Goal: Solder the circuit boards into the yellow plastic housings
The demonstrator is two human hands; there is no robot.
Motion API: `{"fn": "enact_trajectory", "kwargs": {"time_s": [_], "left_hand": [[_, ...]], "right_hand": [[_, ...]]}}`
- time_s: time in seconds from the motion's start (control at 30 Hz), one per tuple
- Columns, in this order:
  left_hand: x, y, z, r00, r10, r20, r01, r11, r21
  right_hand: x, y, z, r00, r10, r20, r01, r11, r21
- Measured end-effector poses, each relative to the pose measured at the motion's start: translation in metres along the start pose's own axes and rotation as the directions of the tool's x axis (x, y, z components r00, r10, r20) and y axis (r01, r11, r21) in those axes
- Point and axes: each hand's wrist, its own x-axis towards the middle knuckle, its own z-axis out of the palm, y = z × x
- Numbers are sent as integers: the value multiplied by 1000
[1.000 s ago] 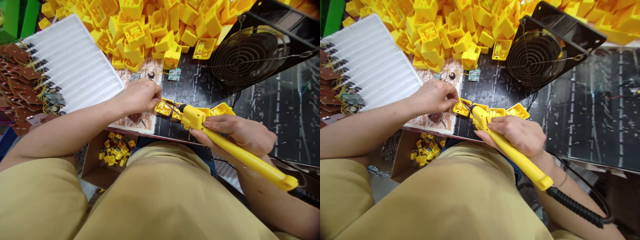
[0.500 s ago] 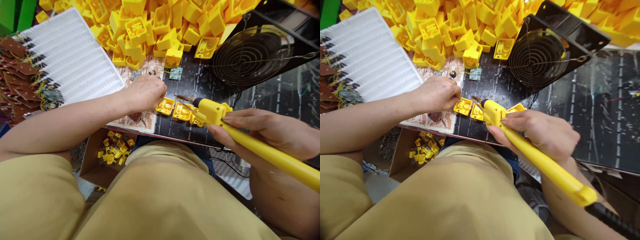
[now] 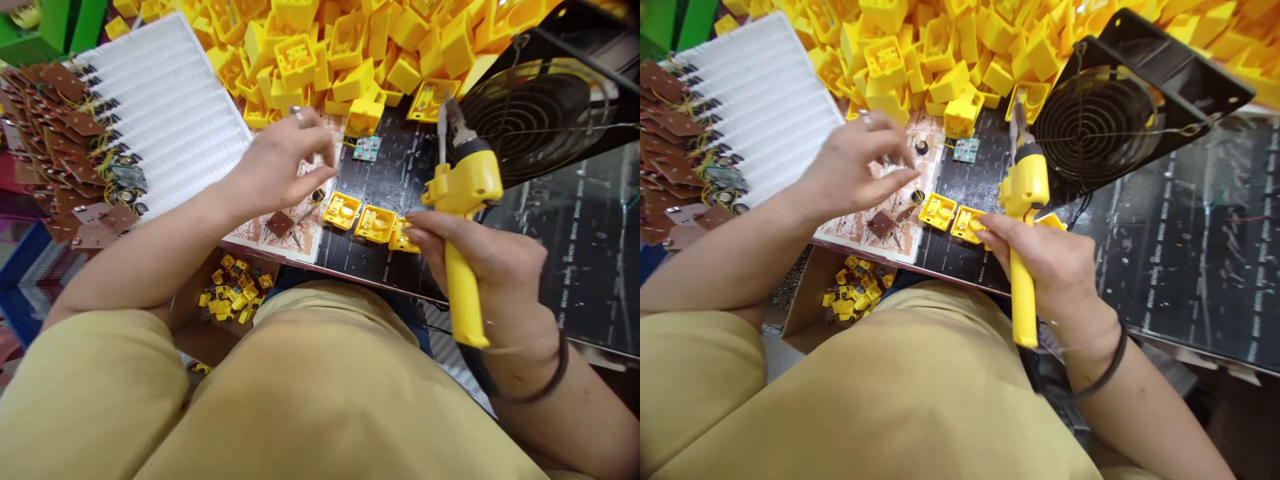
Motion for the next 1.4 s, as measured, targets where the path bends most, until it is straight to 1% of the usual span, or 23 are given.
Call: {"fn": "enact_trajectory", "kwargs": {"time_s": [0.03, 0.1, 0.17, 0.23, 0.27, 0.33, 0.4, 0.5, 0.6, 0.67, 0.7, 0.77, 0.87, 0.93, 1.03, 1.13, 1.17, 1.2, 1.3, 1.37, 1.4], "left_hand": [[-13, -3, -1, 1000, -3, -28, 3, 1000, 0], [-39, -7, 5, 1000, -6, 5, 6, 997, 73], [-60, -8, 18, 999, -36, 39, 28, 979, 204], [-72, -9, 30, 995, -74, 71, 52, 960, 275], [-75, -9, 33, 991, -86, 103, 55, 961, 271], [-79, -11, 31, 981, -79, 178, 44, 980, 193], [-80, -15, 24, 973, -33, 227, 24, 999, 44], [-82, -21, 19, 978, 35, 204, 6, 981, -194], [-83, -24, 28, 988, 52, 144, -6, 952, -307], [-84, -23, 37, 993, 33, 115, 8, 942, -335], [-85, -22, 41, 995, 17, 98, 17, 943, -332], [-86, -20, 45, 999, -24, 29, 31, 962, -272], [-87, -16, 46, 990, -23, -142, 4, 991, -134], [-83, -14, 47, 978, 22, -210, -46, 993, -111], [-73, -9, 55, 955, 96, -282, -128, 987, -96], [-59, -3, 66, 896, 239, -373, -259, 966, -4], [-55, -1, 69, 878, 291, -380, -298, 954, 41], [-51, 0, 71, 869, 329, -370, -318, 944, 92], [-42, 1, 72, 886, 351, -304, -285, 928, 239], [-39, 0, 69, 899, 339, -278, -268, 926, 265], [-38, -1, 67, 903, 332, -273, -270, 933, 239]], "right_hand": [[1, 6, 5, 1000, -20, 18, 20, 1000, 0], [2, 15, 15, 995, -95, 41, 95, 995, 10], [5, 21, 25, 988, -129, 86, 127, 991, 35], [8, 22, 32, 982, -150, 113, 145, 988, 57], [9, 21, 34, 981, -152, 118, 145, 987, 64], [9, 18, 32, 982, -142, 121, 134, 988, 76], [6, 12, 25, 985, -125, 123, 115, 989, 89], [-4, -1, 21, 980, -127, 156, 107, 986, 130], [-9, -16, 37, 966, -175, 190, 146, 976, 159], [-5, -22, 50, 967, -184, 174, 161, 977, 143], [-2, -23, 55, 971, -186, 154, 166, 977, 130], [3, -25, 59, 976, -181, 124, 168, 980, 107], [4, -24, 57, 984, -139, 114, 130, 988, 81], [1, -23, 57, 990, -102, 96, 96, 993, 67], [-5, -21, 62, 995, -87, 55, 84, 995, 56], [-7, -19, 65, 996, -61, 59, 58, 997, 52], [-8, -19, 65, 996, -54, 65, 50, 997, 53], [-8, -19, 64, 996, -51, 71, 47, 997, 55], [-7, -19, 56, 994, -79, 71, 74, 995, 71], [-7, -21, 45, 995, -95, 39, 92, 993, 77], [-8, -22, 37, 996, -88, 19, 86, 993, 76]]}}
